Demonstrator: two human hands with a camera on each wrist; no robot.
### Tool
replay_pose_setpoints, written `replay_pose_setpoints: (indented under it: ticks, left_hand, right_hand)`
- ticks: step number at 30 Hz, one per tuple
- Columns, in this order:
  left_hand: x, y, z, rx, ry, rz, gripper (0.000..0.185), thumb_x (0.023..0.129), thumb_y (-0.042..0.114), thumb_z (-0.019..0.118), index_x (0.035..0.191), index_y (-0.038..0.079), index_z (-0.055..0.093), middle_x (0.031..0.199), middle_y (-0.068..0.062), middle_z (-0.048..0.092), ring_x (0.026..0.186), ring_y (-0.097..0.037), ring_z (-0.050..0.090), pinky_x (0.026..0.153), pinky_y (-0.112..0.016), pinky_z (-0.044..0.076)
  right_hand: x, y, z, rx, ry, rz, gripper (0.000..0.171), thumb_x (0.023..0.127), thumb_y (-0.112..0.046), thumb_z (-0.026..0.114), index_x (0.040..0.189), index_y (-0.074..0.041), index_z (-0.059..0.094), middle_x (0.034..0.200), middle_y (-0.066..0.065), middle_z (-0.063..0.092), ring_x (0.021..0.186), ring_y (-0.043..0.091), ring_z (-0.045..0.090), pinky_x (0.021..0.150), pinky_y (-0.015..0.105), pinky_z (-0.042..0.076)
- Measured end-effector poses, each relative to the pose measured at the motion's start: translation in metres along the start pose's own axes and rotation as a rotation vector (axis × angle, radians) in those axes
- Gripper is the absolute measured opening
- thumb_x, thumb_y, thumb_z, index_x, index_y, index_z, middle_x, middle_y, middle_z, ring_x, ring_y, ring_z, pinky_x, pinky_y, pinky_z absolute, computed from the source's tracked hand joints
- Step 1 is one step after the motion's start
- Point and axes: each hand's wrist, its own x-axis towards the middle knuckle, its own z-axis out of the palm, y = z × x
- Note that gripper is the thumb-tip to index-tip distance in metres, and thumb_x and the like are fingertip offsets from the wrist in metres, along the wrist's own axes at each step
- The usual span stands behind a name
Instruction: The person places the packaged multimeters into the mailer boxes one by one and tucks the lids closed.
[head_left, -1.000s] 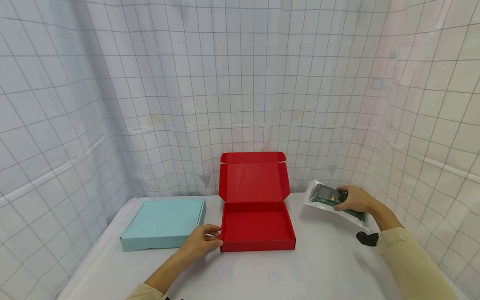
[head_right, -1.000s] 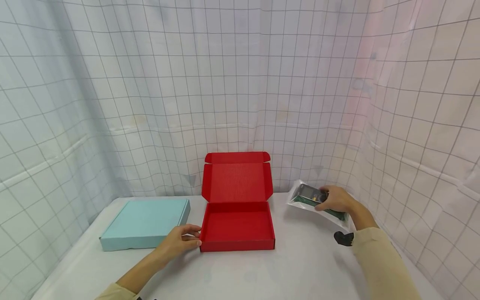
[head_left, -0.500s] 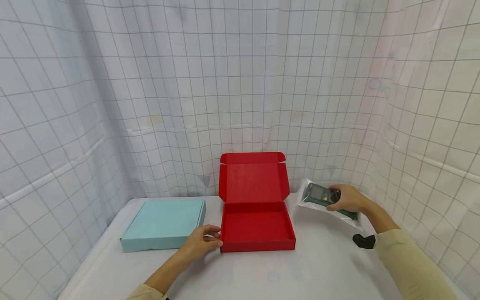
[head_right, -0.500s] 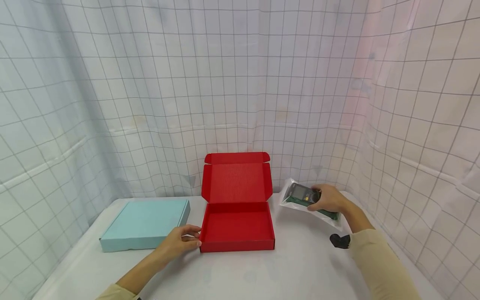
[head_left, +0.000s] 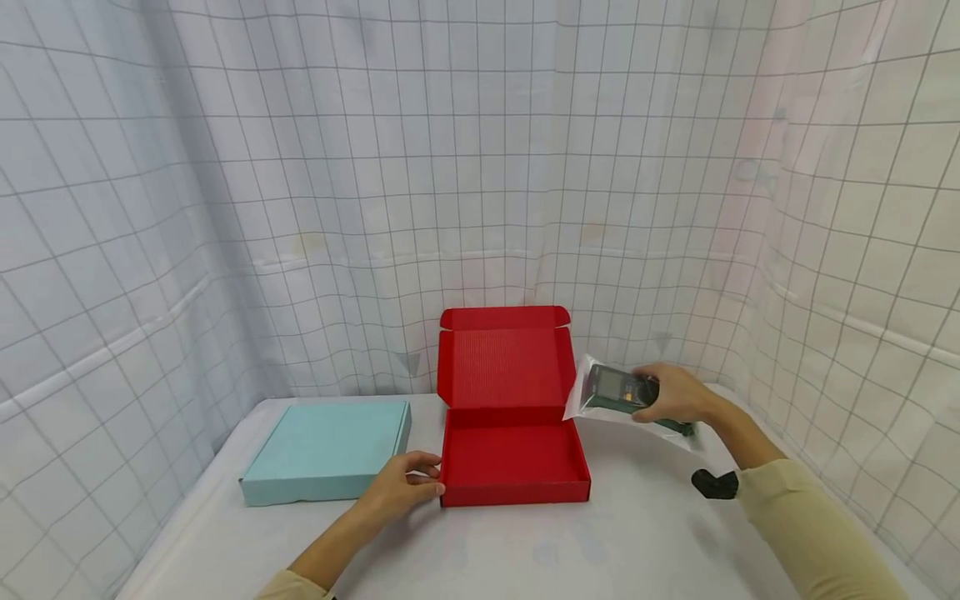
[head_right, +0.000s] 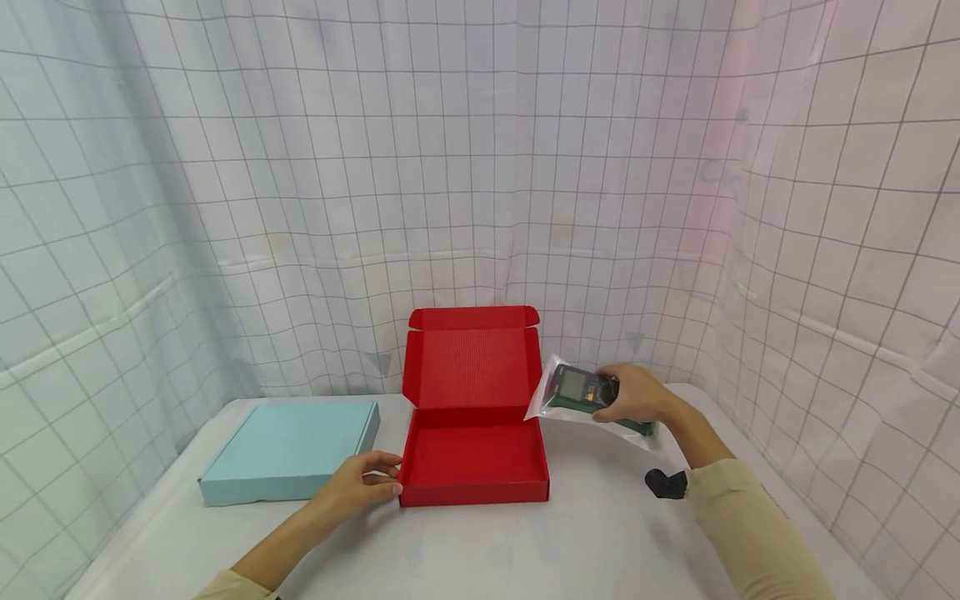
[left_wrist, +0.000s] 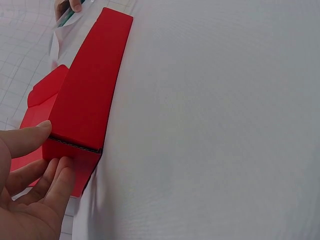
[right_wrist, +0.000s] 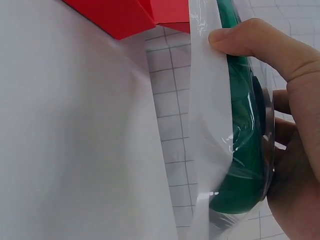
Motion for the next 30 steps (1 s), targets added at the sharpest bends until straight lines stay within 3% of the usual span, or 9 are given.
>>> replay_pose_setpoints:
  ticks: [21, 30]
  left_hand:
    - [0.002, -0.003, 0.0, 0.007, 0.009, 0.009, 0.05, 0.091, 0.007, 0.079, 0.133, -0.009, 0.059, 0.108, -0.009, 0.064, 0.099, -0.024, 0.067, 0.085, -0.036, 0.059]
    - [0.002, -0.001, -0.001, 0.006, 0.002, 0.004, 0.049, 0.091, 0.007, 0.079, 0.133, -0.009, 0.059, 0.108, -0.009, 0.064, 0.099, -0.024, 0.067, 0.085, -0.036, 0.059]
  right_hand:
    - [0.004, -0.027, 0.007, 0.034, -0.022, -0.034, 0.084, 0.071, -0.036, 0.088, 0.139, 0.002, 0.058, 0.119, 0.01, 0.063, 0.102, 0.027, 0.055, 0.079, 0.038, 0.052]
    - [0.011, -0.045, 0.014, 0.008, -0.056, -0.1, 0.082, 0.07, -0.04, 0.087, 0.136, 0.001, 0.06, 0.119, 0.007, 0.064, 0.104, 0.026, 0.056, 0.082, 0.04, 0.054]
